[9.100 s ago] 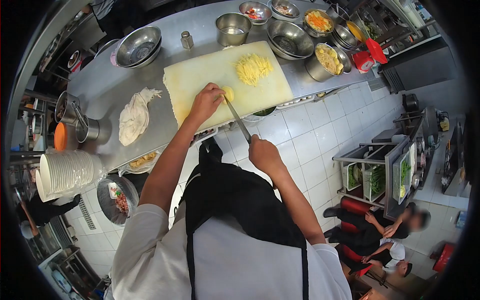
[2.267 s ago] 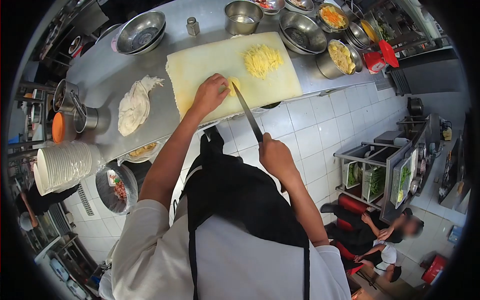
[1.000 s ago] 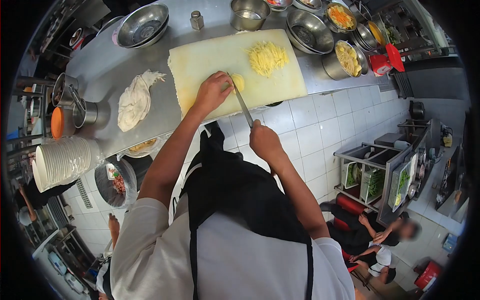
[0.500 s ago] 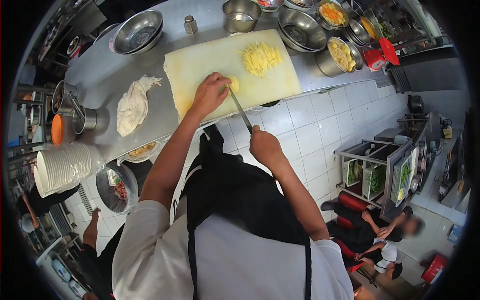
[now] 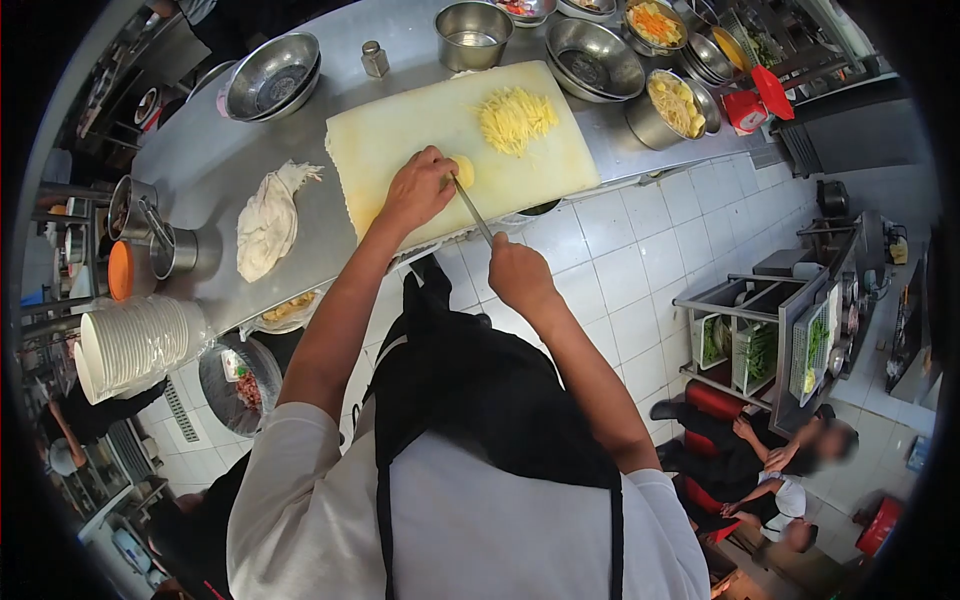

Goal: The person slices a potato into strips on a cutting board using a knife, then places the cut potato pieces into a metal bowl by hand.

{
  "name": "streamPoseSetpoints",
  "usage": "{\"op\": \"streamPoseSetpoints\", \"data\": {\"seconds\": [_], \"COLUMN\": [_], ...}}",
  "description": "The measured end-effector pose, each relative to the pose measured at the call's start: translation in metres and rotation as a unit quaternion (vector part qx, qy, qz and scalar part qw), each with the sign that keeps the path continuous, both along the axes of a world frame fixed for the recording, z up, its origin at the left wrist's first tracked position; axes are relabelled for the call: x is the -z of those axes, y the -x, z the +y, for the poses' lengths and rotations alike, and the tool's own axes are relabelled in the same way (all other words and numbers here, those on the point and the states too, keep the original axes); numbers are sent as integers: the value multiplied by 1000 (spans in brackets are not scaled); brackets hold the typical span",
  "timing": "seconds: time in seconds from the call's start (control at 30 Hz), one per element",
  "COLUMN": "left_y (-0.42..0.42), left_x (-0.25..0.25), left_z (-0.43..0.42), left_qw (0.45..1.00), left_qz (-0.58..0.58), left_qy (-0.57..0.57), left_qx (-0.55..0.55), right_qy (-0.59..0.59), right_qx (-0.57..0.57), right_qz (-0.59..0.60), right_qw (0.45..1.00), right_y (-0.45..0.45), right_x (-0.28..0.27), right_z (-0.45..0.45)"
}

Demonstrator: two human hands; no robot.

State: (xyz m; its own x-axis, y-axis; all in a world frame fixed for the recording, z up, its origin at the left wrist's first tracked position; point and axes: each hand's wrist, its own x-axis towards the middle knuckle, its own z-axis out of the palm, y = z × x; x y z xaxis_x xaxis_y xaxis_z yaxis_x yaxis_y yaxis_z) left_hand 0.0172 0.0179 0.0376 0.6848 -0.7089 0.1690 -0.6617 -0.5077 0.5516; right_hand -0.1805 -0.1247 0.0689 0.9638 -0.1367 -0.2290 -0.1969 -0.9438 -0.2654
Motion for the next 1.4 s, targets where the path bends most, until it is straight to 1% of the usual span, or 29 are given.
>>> {"op": "streamPoseSetpoints", "data": {"seconds": [0.13,0.27,0.37,0.47,0.57,0.67,0.77,0.87,0.97,1.07,1.4], "left_y": [1,0,2,3,3,5,6,6,6,6,4], "left_x": [1,4,3,1,9,11,13,15,14,14,16], "left_z": [0,2,-1,-1,0,1,2,2,2,2,4], "left_qw": [1000,1000,998,996,997,997,995,995,996,996,995], "left_qz": [2,4,2,62,31,14,2,4,21,20,15], "left_qy": [14,14,52,38,49,46,83,87,70,69,88], "left_qx": [-4,1,-27,-52,-44,-52,-53,-58,-58,-57,-51], "right_qy": [-15,-53,-65,-87,-95,-90,-87,-104,-81,-83,-82], "right_qx": [5,15,18,52,60,43,31,46,28,32,22], "right_qz": [19,49,62,40,5,1,0,23,1,7,1], "right_qw": [1000,997,996,994,994,995,996,993,996,996,996], "right_y": [10,43,67,66,55,47,43,41,41,41,40], "right_x": [-14,-34,-49,-64,-62,-51,-45,-47,-45,-47,-50], "right_z": [0,-6,-14,-12,-10,-9,-9,-9,-10,-9,-7]}}
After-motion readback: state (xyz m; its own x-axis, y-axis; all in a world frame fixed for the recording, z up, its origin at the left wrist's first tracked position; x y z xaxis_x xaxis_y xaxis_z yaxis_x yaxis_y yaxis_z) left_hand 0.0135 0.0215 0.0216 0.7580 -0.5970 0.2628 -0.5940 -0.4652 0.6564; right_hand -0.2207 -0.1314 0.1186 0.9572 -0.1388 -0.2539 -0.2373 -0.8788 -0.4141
